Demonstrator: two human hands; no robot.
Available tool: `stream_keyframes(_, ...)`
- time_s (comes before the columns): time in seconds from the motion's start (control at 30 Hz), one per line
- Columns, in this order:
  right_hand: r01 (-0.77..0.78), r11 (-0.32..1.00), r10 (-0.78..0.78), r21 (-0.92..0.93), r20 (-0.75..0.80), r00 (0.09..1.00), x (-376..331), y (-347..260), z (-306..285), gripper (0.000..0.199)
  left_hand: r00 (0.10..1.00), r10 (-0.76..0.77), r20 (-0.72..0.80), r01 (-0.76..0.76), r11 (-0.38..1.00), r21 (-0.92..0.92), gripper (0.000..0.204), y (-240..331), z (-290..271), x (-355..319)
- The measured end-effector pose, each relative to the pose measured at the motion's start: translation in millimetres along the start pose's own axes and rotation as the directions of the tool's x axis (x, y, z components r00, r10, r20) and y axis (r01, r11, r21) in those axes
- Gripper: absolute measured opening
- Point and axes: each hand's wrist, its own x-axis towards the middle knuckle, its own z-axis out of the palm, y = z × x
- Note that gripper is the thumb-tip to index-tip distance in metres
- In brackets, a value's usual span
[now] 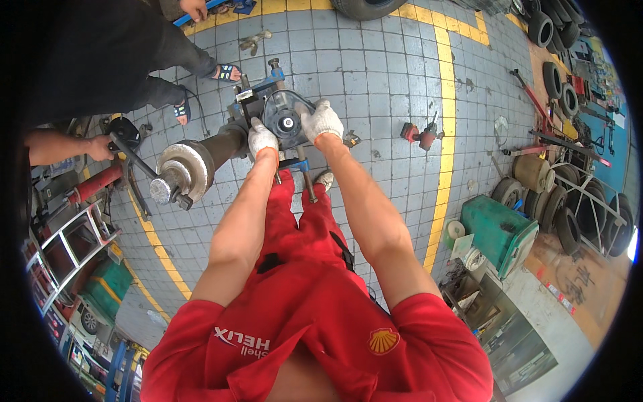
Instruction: The person assembles a vehicle suspension assembly on a press stand, using a wrench to tighten bolts and aligning the brake disc and caliper with a coworker. The person handles the brake disc, caliper, and suspension strut while coordinating with another worker to secure the components.
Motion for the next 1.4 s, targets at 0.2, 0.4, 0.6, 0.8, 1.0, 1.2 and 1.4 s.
stream_keyframes(0.2,-0.098,0.995,0.097,-0.006,-0.076,0.992,3.4,0.3,15.4,0.066,0.999,0.042,-0.011,-0.041,0.994,0.098,0.074,-2.3,-3.0,5.1)
stream_keyframes(0.4,-0.04,0.999,0.039,-0.002,-0.095,0.995,6.6,-5.1,8.8,0.068,0.994,-0.088,0.06,0.084,0.994,0.068,0.071,-1.5,3.5,-3.4)
stream_keyframes(0.6,-0.08,0.991,0.091,0.106,-0.099,0.991,0.5,-2.2,14.4,0.067,0.998,0.064,0.01,-0.064,0.997,0.033,0.07,0.2,-3.7,0.0)
stream_keyframes(0.8,-0.129,0.992,0.127,-0.012,-0.093,0.987,13.7,4.2,16.5,0.063,1.0,-0.004,0.004,0.004,0.998,-0.066,0.072,-4.3,6.6,1.5)
stream_keyframes(1.0,-0.038,0.997,0.045,0.068,-0.108,0.993,14.0,5.6,20.1,0.063,0.999,-0.037,-0.013,0.039,0.992,0.118,0.072,-9.2,4.2,12.1)
stream_keyframes(1.2,-0.036,0.999,0.037,0.009,-0.05,0.998,2.9,-3.7,5.9,0.061,0.995,-0.098,0.007,0.098,0.995,0.008,0.071,-11.6,5.7,8.0)
stream_keyframes(1.4,-0.014,1.0,0.015,0.011,-0.035,0.999,-3.3,-8.2,-2.9,0.063,0.998,0.052,-0.039,-0.054,0.997,-0.051,0.073,-8.4,7.8,10.2)
